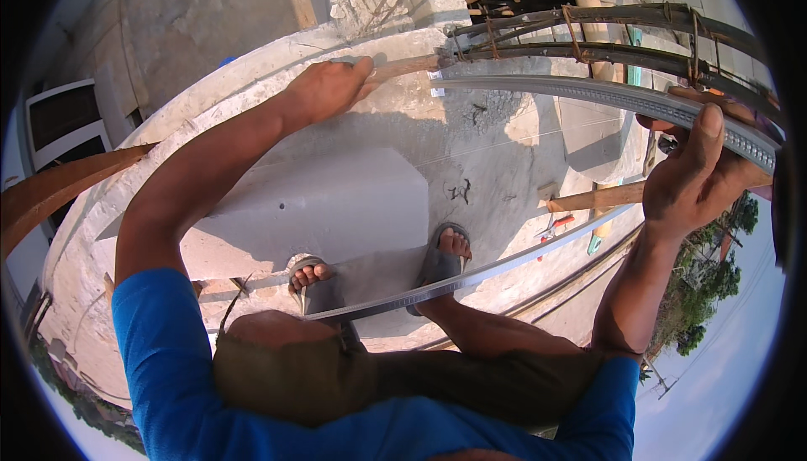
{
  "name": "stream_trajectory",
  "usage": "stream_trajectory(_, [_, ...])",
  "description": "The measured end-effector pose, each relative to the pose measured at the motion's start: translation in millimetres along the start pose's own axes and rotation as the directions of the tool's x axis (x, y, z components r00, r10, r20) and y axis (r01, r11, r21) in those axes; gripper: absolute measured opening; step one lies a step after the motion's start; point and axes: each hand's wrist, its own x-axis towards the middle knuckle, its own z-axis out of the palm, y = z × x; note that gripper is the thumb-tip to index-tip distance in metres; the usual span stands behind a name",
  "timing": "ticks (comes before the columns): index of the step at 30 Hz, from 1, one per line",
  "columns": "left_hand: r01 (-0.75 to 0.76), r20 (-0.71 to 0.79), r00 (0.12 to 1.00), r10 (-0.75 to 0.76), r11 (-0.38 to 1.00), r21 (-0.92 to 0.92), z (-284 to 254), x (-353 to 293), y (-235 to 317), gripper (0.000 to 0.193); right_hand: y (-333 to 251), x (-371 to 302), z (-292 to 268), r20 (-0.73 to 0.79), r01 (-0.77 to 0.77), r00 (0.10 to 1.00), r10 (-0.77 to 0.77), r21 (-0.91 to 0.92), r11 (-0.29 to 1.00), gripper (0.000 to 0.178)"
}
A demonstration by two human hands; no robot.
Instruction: The person positions a white foam block and a wooden plank against a vertical rebar column on a construction site. They then lift a long metal bar and secure it to the rebar using wire ties, twisting the wire with their hands to fasten the bar in place.
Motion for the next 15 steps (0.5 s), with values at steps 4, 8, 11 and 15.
stream_trajectory(4, [-0.060, -0.119, 0.991, 0.054, 0.997, -0.049, 2.2, -12.6, 1.6, 0.035, -1.4, -0.3, -4.0, 0.015, 0.010, 1.000, -0.009, -0.038, 0.999, 0.026])
stream_trajectory(8, [0.022, 0.054, 0.998, -0.020, 1.000, -0.023, -9.0, -5.3, 4.0, 0.034, 5.8, 3.3, -8.6, 0.045, 0.019, 0.999, -0.015, -0.086, 0.996, 0.027])
stream_trajectory(11, [0.024, -0.011, 1.000, -0.025, 0.995, -0.096, -11.4, -7.3, 8.3, 0.033, 2.5, 0.4, -3.8, 0.025, -0.009, 1.000, 0.010, -0.020, 1.000, 0.029])
stream_trajectory(15, [0.003, 0.044, 0.999, -0.003, 1.000, -0.004, 0.9, -2.7, -3.6, 0.038, -1.3, 4.5, -1.0, 0.038, -0.038, 0.999, 0.036, 0.044, 0.998, 0.030])
